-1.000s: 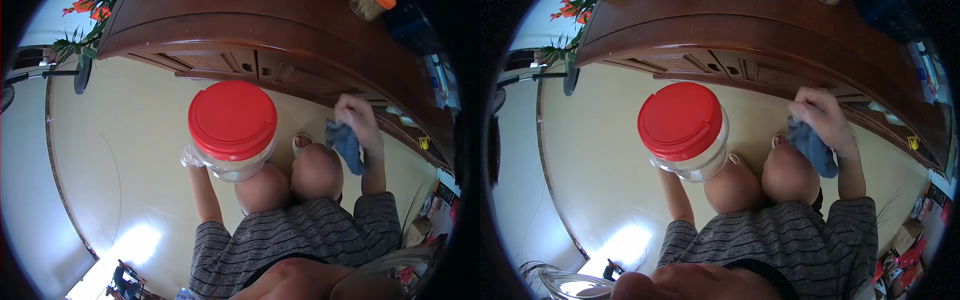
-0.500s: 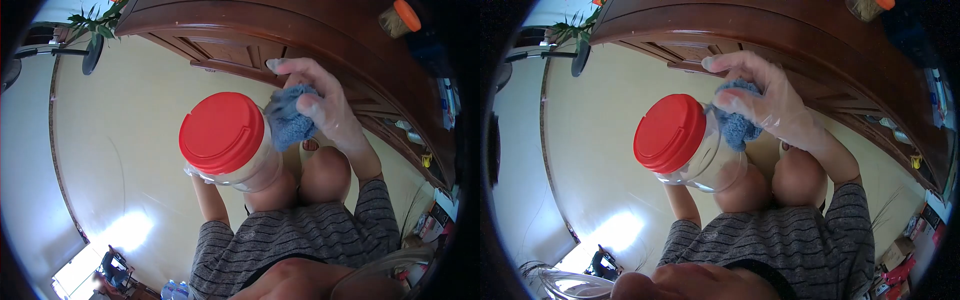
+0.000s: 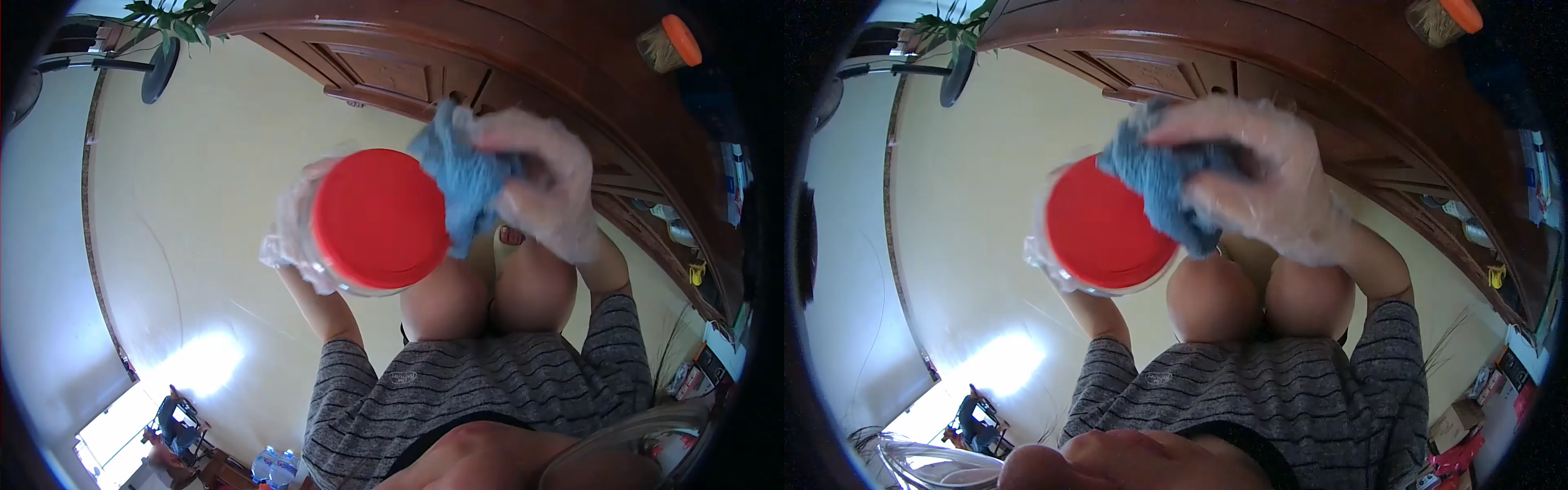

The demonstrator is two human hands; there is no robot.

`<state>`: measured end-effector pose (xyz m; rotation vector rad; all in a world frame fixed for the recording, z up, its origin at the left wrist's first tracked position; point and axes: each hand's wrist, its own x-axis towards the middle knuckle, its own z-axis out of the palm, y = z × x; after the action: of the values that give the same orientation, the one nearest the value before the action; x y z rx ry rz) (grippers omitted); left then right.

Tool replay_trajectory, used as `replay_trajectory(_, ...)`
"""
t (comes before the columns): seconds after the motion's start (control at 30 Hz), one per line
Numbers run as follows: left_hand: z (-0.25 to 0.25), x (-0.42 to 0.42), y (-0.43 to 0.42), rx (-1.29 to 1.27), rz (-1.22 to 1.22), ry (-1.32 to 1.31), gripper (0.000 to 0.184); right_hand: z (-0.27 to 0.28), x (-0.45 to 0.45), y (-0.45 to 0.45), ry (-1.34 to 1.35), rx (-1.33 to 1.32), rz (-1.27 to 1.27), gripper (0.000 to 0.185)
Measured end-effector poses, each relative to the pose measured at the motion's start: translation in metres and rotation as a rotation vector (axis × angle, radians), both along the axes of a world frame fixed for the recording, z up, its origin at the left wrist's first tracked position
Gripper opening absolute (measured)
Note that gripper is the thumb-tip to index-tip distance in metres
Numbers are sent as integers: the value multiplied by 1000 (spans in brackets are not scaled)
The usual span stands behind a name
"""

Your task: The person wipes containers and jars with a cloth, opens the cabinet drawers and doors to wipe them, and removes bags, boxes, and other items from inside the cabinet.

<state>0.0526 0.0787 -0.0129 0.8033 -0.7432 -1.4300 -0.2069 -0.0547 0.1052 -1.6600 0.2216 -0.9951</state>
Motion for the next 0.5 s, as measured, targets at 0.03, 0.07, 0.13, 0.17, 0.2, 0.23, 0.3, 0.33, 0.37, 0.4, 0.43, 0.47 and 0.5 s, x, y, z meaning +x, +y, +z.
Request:
replay_trajectory(0.03, -2, -2, -4, 24, -43, -42, 112, -2, 2, -5, 4, -77, -91, 32)
replay_trajectory(0.07, -4, -2, -8, 45, -88, -82, 112, -3, 10, -5, 36, -122, -129, 28)
replay_trajectory(0.13, -13, -11, -16, 71, -169, -149, 114, -30, 31, 10, 196, -147, -167, 23)
replay_trajectory(0.17, -16, -13, -18, 81, -196, -164, 115, -44, 38, 17, 278, -156, -186, 21)
replay_trajectory(0.2, -19, -15, -19, 92, -212, -170, 115, -51, 42, 23, 332, -117, -223, 19)
replay_trajectory(0.23, -22, -16, -20, 101, -225, -178, 116, -57, 46, 26, 384, -81, -256, 18)
replay_trajectory(0.3, -21, -15, -22, 113, -233, -193, 117, -59, 45, 27, 430, -104, -260, 18)
replay_trajectory(0.33, -21, -15, -21, 127, -235, -200, 118, -57, 40, 34, 431, -147, -231, 19)
replay_trajectory(0.37, -21, -14, -19, 141, -234, -204, 119, -54, 34, 41, 434, -188, -198, 20)
replay_trajectory(0.4, -20, -14, -19, 151, -232, -207, 120, -48, 23, 47, 428, -269, -115, 23)
replay_trajectory(0.43, -20, -14, -19, 160, -236, -206, 120, -51, 15, 47, 422, -326, -101, 23)
replay_trajectory(0.47, -22, -13, -20, 162, -257, -193, 121, -54, 8, 47, 414, -381, -87, 23)
replay_trajectory(0.5, -24, -13, -22, 167, -273, -190, 122, -57, 6, 47, 404, -439, -74, 23)
